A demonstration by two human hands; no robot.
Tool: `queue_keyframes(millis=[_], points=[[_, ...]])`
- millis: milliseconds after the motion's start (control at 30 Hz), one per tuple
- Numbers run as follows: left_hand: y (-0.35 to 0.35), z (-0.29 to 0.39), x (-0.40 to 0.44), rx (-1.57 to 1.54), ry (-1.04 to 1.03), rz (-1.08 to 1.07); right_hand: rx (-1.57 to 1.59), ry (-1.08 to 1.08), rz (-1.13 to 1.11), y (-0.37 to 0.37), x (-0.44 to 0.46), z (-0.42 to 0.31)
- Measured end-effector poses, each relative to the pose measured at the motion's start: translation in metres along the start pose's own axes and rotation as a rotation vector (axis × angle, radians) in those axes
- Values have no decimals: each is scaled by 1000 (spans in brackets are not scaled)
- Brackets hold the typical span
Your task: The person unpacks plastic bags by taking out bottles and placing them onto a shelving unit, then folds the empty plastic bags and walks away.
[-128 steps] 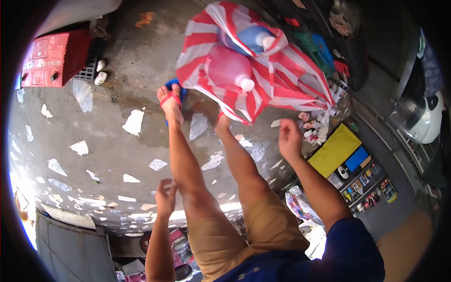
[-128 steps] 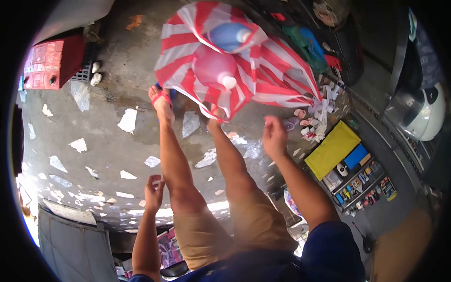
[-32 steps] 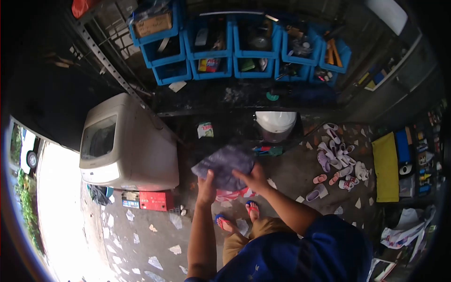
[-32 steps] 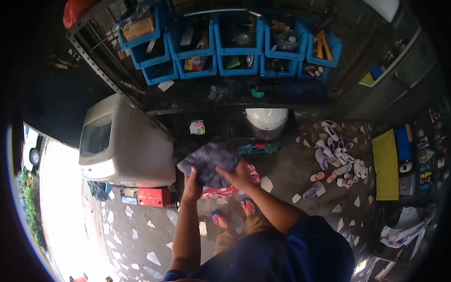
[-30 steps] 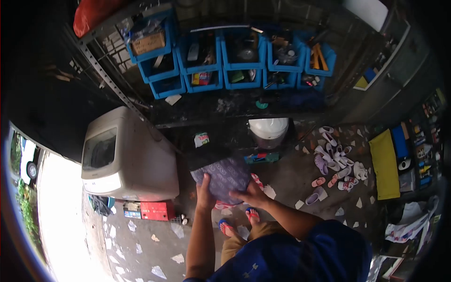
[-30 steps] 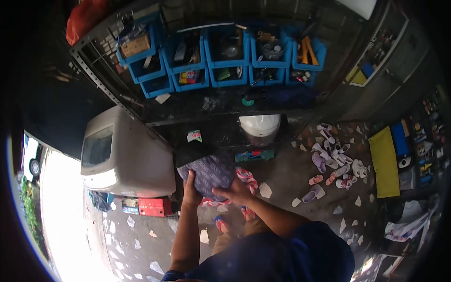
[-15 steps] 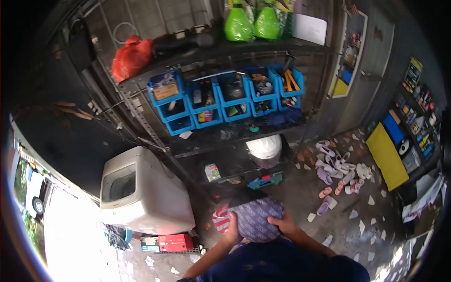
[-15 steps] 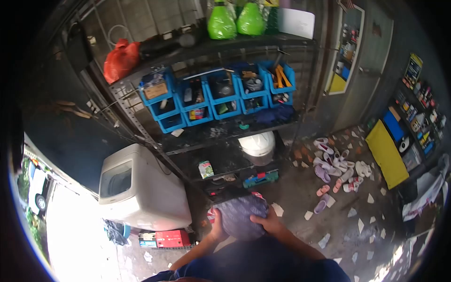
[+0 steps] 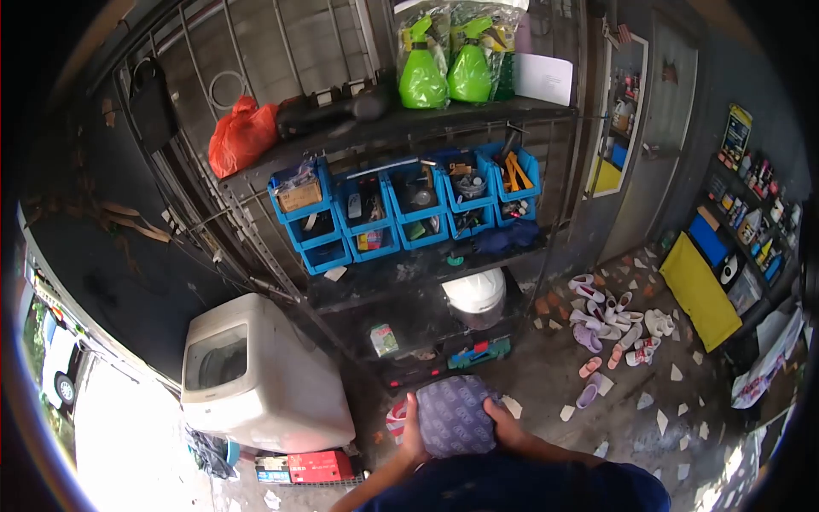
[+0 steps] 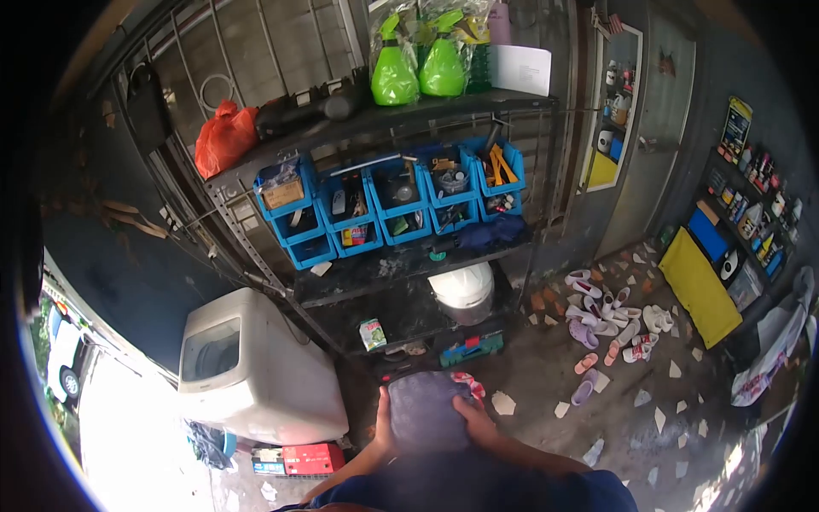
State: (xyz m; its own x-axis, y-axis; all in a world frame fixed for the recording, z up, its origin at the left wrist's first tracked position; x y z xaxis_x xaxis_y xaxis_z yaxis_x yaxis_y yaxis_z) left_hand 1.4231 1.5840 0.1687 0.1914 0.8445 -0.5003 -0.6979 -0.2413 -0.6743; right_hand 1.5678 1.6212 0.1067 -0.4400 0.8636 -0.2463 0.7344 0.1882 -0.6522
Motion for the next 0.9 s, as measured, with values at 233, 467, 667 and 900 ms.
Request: queue_keyframes(millis=[233,467,667,900], points=[[-8,21,11,-9,-72,-90,-362,132,-192,-27,52,-47],[-39,77,16,-20,-275,20,-453,244,-272,-43,94,-80],[-22,68,29,-134,-141,-21,-137,-36,-483,-62,94,-64],[-43,59,52,-396,-94,-349,44,-185,-523,-96,101,-70]])
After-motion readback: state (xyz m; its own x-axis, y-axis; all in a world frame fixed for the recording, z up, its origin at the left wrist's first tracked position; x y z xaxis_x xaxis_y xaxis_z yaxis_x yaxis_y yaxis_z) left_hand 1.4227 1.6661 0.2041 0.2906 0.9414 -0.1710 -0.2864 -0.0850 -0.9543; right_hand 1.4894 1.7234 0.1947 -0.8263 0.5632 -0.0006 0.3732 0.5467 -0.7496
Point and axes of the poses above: each hand's wrist, its own x-axis towards the middle knuckle, its own y-axis out of the back of the hand, z = x × y, the point moved 9 cm from there along x, towards the middle knuckle, and after that the axes turned 4 degrees about y, right-handed, at the moved point
